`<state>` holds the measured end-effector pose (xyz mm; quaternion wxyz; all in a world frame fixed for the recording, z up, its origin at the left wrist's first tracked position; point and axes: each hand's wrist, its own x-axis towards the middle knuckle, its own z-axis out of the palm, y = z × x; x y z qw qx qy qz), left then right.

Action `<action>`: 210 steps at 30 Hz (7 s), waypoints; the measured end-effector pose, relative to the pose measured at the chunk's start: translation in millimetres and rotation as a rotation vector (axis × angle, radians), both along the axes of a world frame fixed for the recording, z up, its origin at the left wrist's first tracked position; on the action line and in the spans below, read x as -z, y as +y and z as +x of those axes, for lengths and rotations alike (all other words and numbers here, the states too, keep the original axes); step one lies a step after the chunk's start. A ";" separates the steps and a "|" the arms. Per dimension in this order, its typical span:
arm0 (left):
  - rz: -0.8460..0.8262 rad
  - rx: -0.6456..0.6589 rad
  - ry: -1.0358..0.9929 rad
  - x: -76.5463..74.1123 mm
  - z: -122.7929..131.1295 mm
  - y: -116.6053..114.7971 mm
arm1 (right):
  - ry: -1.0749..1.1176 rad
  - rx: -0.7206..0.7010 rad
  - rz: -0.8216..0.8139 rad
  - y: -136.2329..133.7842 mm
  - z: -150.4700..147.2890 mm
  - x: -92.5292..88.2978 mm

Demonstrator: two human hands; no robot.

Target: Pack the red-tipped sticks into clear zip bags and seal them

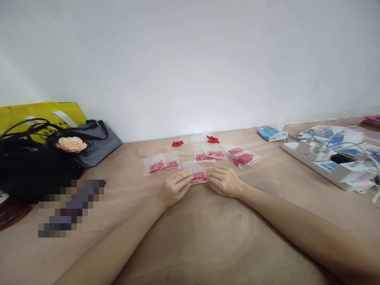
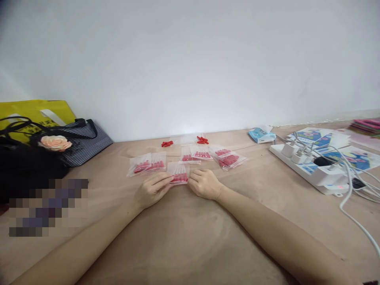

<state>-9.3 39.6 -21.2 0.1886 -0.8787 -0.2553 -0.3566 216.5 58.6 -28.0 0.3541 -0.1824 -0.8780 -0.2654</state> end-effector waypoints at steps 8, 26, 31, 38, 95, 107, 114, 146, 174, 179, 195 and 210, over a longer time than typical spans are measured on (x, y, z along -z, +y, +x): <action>0.125 0.126 0.063 -0.8 16.1 4.6 | 0.053 -0.004 0.017 -6.2 -14.0 -1.8; 0.214 0.046 0.181 -5.9 15.2 -1.7 | -0.007 -0.047 0.086 -5.2 -16.3 0.0; 0.236 -0.025 0.192 -0.5 9.1 3.9 | 0.042 0.021 0.063 -5.9 -15.4 -2.5; 0.166 -0.045 0.139 1.2 -12.0 12.2 | 0.052 0.048 0.035 -3.8 -5.6 0.0; -0.476 -0.416 -0.005 -19.9 -62.3 47.8 | 0.029 -0.092 -0.696 -6.5 -6.7 -1.4; -0.084 -0.414 -0.062 -15.6 -71.7 9.2 | 0.035 -0.095 -0.714 -4.5 -5.1 0.0; -0.083 -0.107 0.035 -13.6 -42.8 -56.3 | 0.013 -0.174 -0.661 -7.8 -3.4 -0.2; 0.097 0.104 0.185 -2.1 -8.3 -8.1 | -0.130 -0.017 0.008 -6.7 22.6 1.2; 0.139 0.156 0.140 -10.3 0.6 3.0 | -0.053 0.035 0.072 -0.1 20.3 -0.1; 0.130 0.139 0.141 -6.6 2.7 2.5 | 0.015 -0.006 0.088 -2.5 -6.7 1.1; 0.105 0.162 0.113 -10.0 2.4 0.1 | -0.114 -0.068 0.183 -1.3 -13.2 -3.4; -0.146 0.112 -0.013 -5.3 -2.6 -5.5 | -0.047 0.080 0.155 -0.7 28.3 -2.2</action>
